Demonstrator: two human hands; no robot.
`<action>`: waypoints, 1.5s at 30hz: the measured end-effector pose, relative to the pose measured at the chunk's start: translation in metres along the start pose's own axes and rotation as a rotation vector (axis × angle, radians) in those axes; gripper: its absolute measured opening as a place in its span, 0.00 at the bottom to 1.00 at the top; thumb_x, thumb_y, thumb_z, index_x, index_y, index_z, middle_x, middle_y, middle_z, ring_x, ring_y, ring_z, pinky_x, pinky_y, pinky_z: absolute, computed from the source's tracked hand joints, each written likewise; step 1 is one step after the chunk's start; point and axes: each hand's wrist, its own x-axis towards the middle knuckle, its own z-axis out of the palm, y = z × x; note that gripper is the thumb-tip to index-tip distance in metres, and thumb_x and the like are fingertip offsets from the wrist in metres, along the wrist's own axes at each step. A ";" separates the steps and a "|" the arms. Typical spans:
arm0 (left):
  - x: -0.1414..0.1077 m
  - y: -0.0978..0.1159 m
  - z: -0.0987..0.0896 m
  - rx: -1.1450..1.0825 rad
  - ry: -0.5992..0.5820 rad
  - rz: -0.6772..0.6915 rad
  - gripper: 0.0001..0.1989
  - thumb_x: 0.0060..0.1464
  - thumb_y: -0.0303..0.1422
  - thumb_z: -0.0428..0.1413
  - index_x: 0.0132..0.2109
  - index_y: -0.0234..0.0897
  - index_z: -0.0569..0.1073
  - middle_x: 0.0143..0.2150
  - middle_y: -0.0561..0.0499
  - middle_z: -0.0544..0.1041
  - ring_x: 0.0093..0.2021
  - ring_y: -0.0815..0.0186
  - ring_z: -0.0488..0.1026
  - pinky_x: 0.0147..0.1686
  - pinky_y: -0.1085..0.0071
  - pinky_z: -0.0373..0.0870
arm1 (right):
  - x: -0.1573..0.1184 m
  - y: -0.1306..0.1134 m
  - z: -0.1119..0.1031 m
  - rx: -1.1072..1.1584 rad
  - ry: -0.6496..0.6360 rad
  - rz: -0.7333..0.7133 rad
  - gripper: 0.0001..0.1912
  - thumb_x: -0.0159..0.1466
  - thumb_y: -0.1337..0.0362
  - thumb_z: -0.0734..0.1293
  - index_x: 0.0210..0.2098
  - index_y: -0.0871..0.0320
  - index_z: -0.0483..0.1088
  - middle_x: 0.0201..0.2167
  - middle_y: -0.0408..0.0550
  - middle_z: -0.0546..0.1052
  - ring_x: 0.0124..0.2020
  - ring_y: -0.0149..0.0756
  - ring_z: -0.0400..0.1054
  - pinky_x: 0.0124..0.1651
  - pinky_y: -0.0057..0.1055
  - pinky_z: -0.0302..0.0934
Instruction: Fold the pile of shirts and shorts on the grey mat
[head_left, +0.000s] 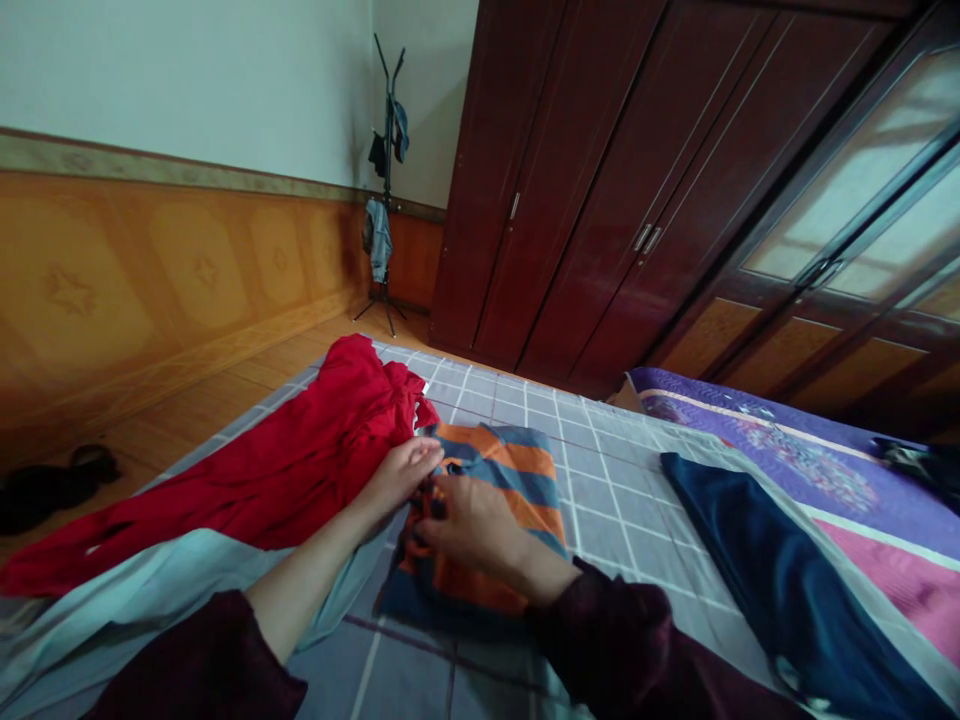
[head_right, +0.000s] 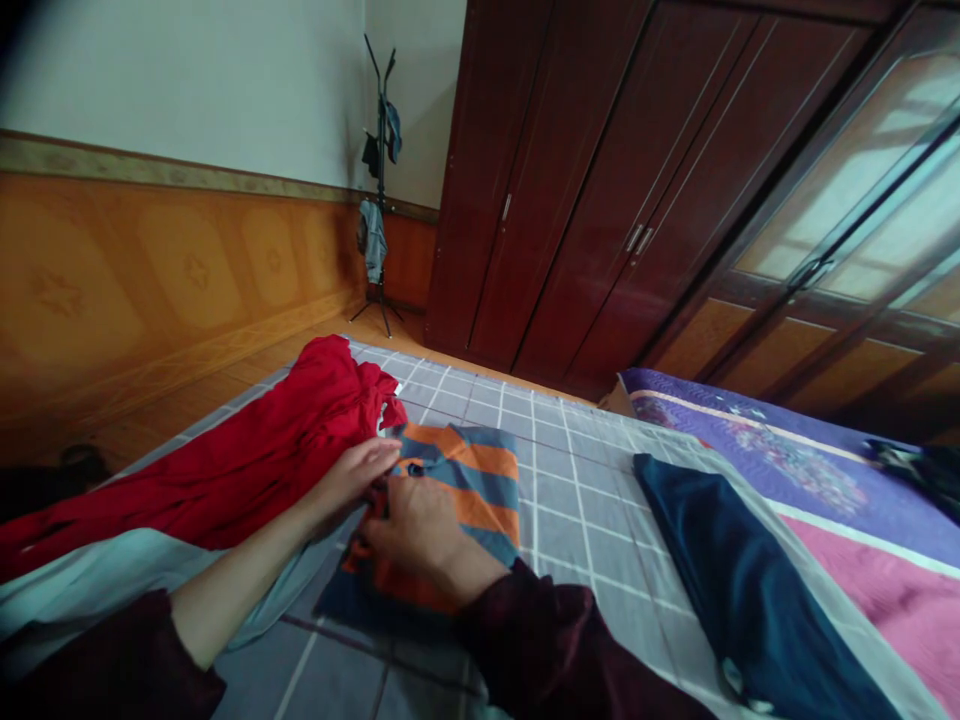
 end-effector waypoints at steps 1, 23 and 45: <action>0.002 -0.004 0.000 0.045 -0.012 0.016 0.29 0.49 0.48 0.58 0.51 0.31 0.68 0.34 0.48 0.75 0.31 0.65 0.74 0.27 0.73 0.67 | -0.006 -0.005 0.010 -0.032 0.012 -0.029 0.13 0.57 0.64 0.63 0.40 0.62 0.71 0.34 0.50 0.77 0.35 0.39 0.72 0.38 0.32 0.64; -0.045 0.024 -0.002 0.680 0.128 0.130 0.25 0.50 0.31 0.56 0.56 0.37 0.66 0.46 0.46 0.73 0.32 0.66 0.73 0.36 0.68 0.71 | -0.126 0.104 0.040 -0.270 0.478 -0.324 0.17 0.55 0.77 0.58 0.40 0.55 0.67 0.37 0.49 0.74 0.33 0.39 0.69 0.33 0.33 0.66; -0.118 0.042 0.103 1.152 -0.484 0.513 0.06 0.58 0.34 0.55 0.40 0.40 0.74 0.40 0.51 0.76 0.41 0.63 0.73 0.41 0.70 0.69 | -0.152 0.210 -0.008 -0.482 0.547 -0.266 0.13 0.57 0.76 0.55 0.30 0.56 0.68 0.29 0.50 0.74 0.29 0.40 0.69 0.29 0.34 0.65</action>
